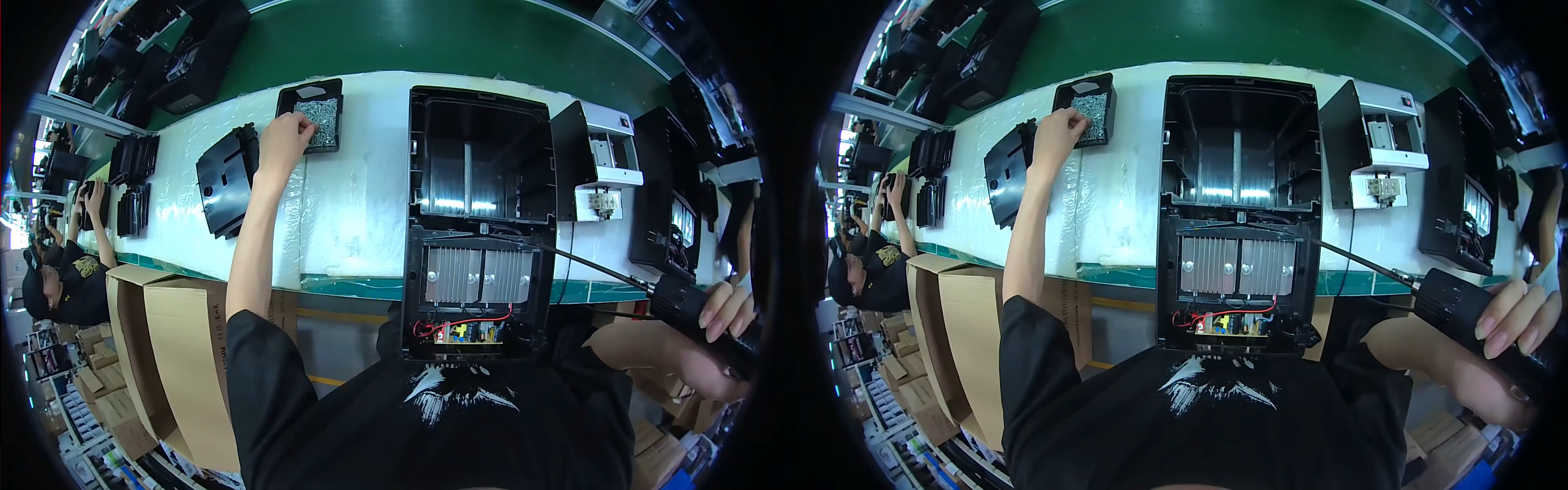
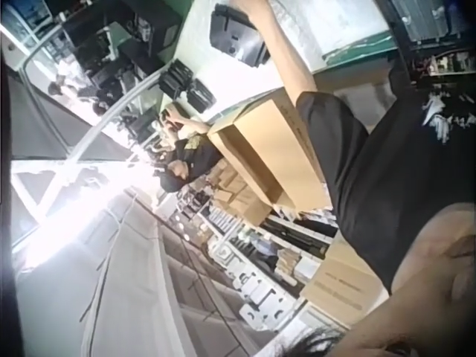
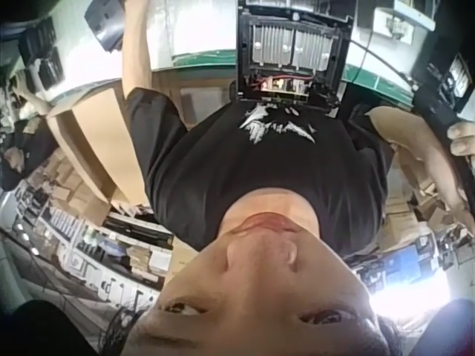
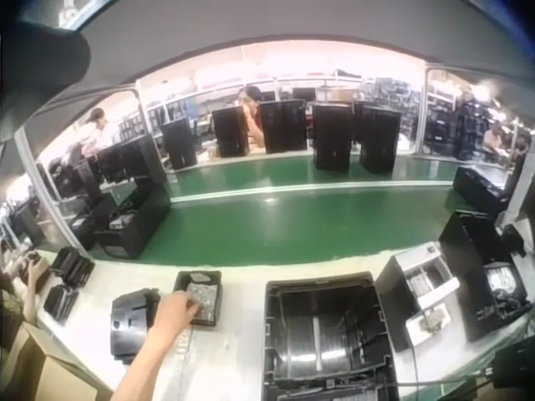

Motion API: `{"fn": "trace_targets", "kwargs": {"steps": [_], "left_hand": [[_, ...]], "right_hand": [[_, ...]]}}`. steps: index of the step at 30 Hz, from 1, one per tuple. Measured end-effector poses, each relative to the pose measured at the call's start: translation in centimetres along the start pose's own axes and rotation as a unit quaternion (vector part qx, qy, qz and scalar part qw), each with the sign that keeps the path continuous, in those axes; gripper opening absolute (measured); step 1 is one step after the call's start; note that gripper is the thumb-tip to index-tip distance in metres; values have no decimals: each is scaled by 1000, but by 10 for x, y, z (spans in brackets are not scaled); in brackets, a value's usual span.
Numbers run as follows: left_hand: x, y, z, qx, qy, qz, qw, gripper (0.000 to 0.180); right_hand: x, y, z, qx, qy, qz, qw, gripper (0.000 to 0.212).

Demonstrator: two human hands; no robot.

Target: The person secures components inside a black plastic electronics housing by driving screws through a circuit board and a heat sink with an electric screwdriver.

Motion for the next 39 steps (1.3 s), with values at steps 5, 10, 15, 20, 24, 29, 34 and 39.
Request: {"fn": "trace_targets", "kwargs": {"steps": [5, 10, 15, 20, 24, 29, 34, 39], "left_hand": [[7, -1, -6, -20, 71, -79, 994, 17], [0, 4, 3, 23, 124, -65, 990, 17], [31, 23, -5, -47, 413, -157, 896, 20], [133, 117, -35, -212, 709, -125, 660, 12], [159, 147, -42, -263, 828, -90, 486, 16], [165, 159, -48, -269, 866, -99, 410, 22], [161, 163, -46, -273, 864, -100, 412, 20], [167, 163, -50, -272, 849, -98, 442, 21]], "right_hand": [[2, 3, 11, 13, 13, -20, 1000, 47], [-1, 1, 13, 0, -28, -10, 1000, 48], [0, 3, 14, 9, -103, 8, 995, 47], [-4, 9, 21, 61, -153, 2, 986, 44], [5, 5, 35, 119, -273, -97, 950, 40], [3, 2, 32, 125, -292, -88, 944, 40], [-4, 3, 24, 132, -297, -85, 942, 41], [-8, 3, 25, 148, -227, -99, 958, 40]]}}
Point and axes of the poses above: each hand's wrist, its own y-axis away from the middle knuckle, its own z-axis out of the palm, x = y × z, the point moved 1 cm from there along -y, towards the middle knuckle, and after that the axes turned 13 degrees about -z, right-handed, at the moved point
